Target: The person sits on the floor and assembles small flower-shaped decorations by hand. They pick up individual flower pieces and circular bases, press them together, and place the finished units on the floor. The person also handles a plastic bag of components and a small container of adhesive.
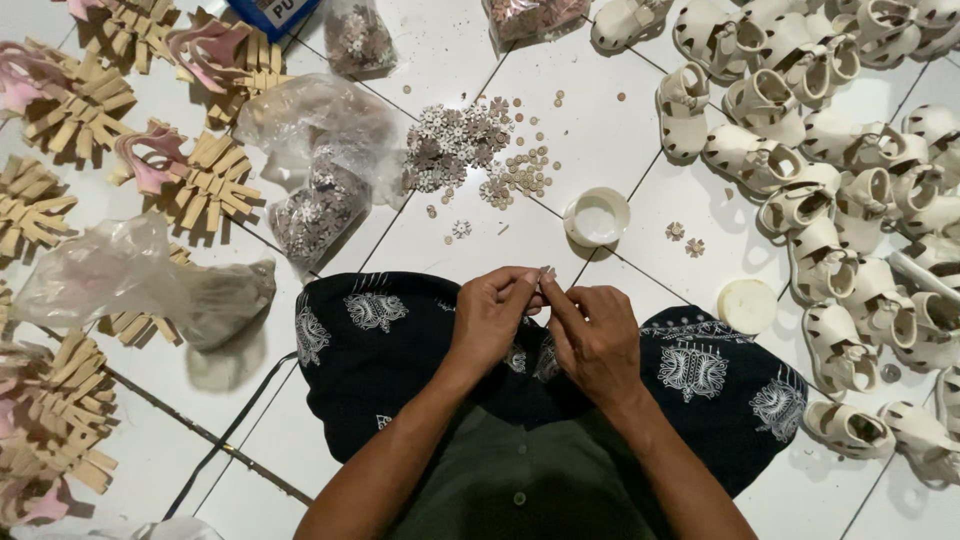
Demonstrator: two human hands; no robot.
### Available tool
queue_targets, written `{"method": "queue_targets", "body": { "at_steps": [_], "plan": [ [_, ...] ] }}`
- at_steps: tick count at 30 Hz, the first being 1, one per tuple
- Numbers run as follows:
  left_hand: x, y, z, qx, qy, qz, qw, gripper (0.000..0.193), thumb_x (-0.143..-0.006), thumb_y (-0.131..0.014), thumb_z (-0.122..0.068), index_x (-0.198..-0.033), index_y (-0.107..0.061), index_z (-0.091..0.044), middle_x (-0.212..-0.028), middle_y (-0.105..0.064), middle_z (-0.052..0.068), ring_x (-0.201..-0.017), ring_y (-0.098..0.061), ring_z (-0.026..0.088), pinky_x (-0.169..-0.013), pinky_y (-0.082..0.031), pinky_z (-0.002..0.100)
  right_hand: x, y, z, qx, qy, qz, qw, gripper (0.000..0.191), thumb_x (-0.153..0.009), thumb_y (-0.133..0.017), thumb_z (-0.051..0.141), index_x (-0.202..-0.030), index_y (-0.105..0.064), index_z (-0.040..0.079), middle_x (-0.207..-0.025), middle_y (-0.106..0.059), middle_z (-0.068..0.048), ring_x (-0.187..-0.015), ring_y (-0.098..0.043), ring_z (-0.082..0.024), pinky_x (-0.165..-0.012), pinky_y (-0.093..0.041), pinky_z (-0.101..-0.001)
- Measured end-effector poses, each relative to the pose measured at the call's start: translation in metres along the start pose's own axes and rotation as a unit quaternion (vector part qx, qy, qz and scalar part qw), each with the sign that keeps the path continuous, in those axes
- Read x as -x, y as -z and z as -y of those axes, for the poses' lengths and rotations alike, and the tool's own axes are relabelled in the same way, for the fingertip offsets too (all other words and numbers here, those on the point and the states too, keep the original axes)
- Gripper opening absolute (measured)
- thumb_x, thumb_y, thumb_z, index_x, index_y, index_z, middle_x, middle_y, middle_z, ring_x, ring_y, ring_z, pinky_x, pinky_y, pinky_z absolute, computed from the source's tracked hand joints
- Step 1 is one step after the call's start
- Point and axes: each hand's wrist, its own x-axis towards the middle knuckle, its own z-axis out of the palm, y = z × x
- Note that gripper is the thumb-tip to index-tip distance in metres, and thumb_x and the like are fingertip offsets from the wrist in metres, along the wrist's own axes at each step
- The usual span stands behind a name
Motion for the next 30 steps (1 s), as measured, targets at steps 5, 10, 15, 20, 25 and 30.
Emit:
{"method": "queue_targets", "body": {
  "at_steps": [5, 10, 15, 20, 25, 30],
  "plan": [
    [0.003, 0.0, 0.002, -0.097, -0.017, -0.032, 0.995, 0.029, -0.101, -0.063, -0.021, -0.11, -0.076, 0.004, -0.089, -0.08, 0.01, -0.082, -0.076, 0.013, -0.073, -0.06, 0.024, 0.005, 0.011, -0.001, -0.032, -0.001, -0.016, 0.999, 0.055, -0.082, -0.074, -0.001, -0.136, -0.065, 0.009, -0.094, -0.062, -0.006, -0.085, -0.061, -0.023, -0.082, -0.05, -0.04],
    [-0.001, 0.012, 0.016, -0.116, -0.02, -0.065, 0.991, 0.029, -0.1, -0.063, -0.02, -0.108, -0.074, 0.006, -0.091, -0.081, 0.013, -0.085, -0.079, 0.016, -0.073, -0.062, 0.025, 0.024, 0.027, -0.018, -0.162, -0.127, -0.137, 0.969, 0.038, -0.092, -0.069, 0.0, -0.13, -0.064, 0.001, -0.095, -0.068, -0.003, -0.081, -0.065, -0.012, -0.072, -0.054, -0.0304],
    [-0.012, 0.026, 0.037, -0.031, 0.019, -0.072, 0.997, 0.029, -0.1, -0.063, -0.019, -0.108, -0.073, 0.008, -0.093, -0.079, 0.014, -0.086, -0.079, 0.018, -0.074, -0.063, 0.028, -0.023, -0.034, -0.082, 0.053, -0.128, -0.034, 0.99, 0.086, -0.085, -0.081, 0.018, -0.154, -0.034, -0.004, -0.144, -0.049, -0.031, -0.136, -0.049, -0.042, -0.113, -0.045, -0.0534],
    [-0.025, 0.042, 0.047, -0.023, 0.038, -0.082, 0.996, 0.029, -0.1, -0.062, -0.017, -0.109, -0.072, 0.008, -0.093, -0.079, 0.015, -0.086, -0.079, 0.02, -0.074, -0.063, 0.028, -0.048, -0.061, -0.11, 0.076, -0.189, 0.069, 0.977, 0.105, -0.075, -0.086, 0.023, -0.155, -0.025, -0.004, -0.151, -0.039, -0.031, -0.14, -0.038, -0.047, -0.114, -0.037, -0.0589],
    [-0.034, 0.053, 0.052, 0.015, 0.042, -0.093, 0.995, 0.029, -0.1, -0.061, -0.016, -0.109, -0.07, 0.011, -0.094, -0.078, 0.017, -0.086, -0.08, 0.023, -0.077, -0.064, 0.03, -0.087, -0.074, -0.117, -0.055, -0.223, 0.058, 0.972, 0.084, -0.089, -0.078, 0.019, -0.157, -0.032, 0.0, -0.137, -0.059, -0.025, -0.125, -0.058, -0.039, -0.104, -0.047, -0.0512],
    [-0.044, 0.055, 0.051, 0.016, 0.069, -0.1, 0.992, 0.029, -0.099, -0.062, -0.015, -0.108, -0.071, 0.011, -0.092, -0.078, 0.018, -0.085, -0.08, 0.024, -0.076, -0.064, 0.031, -0.157, -0.108, -0.136, -0.026, -0.255, 0.17, 0.951, 0.069, -0.086, -0.071, 0.003, -0.15, -0.044, 0.005, -0.114, -0.069, -0.02, -0.104, -0.065, -0.037, -0.091, -0.053, -0.0468]
  ]
}}
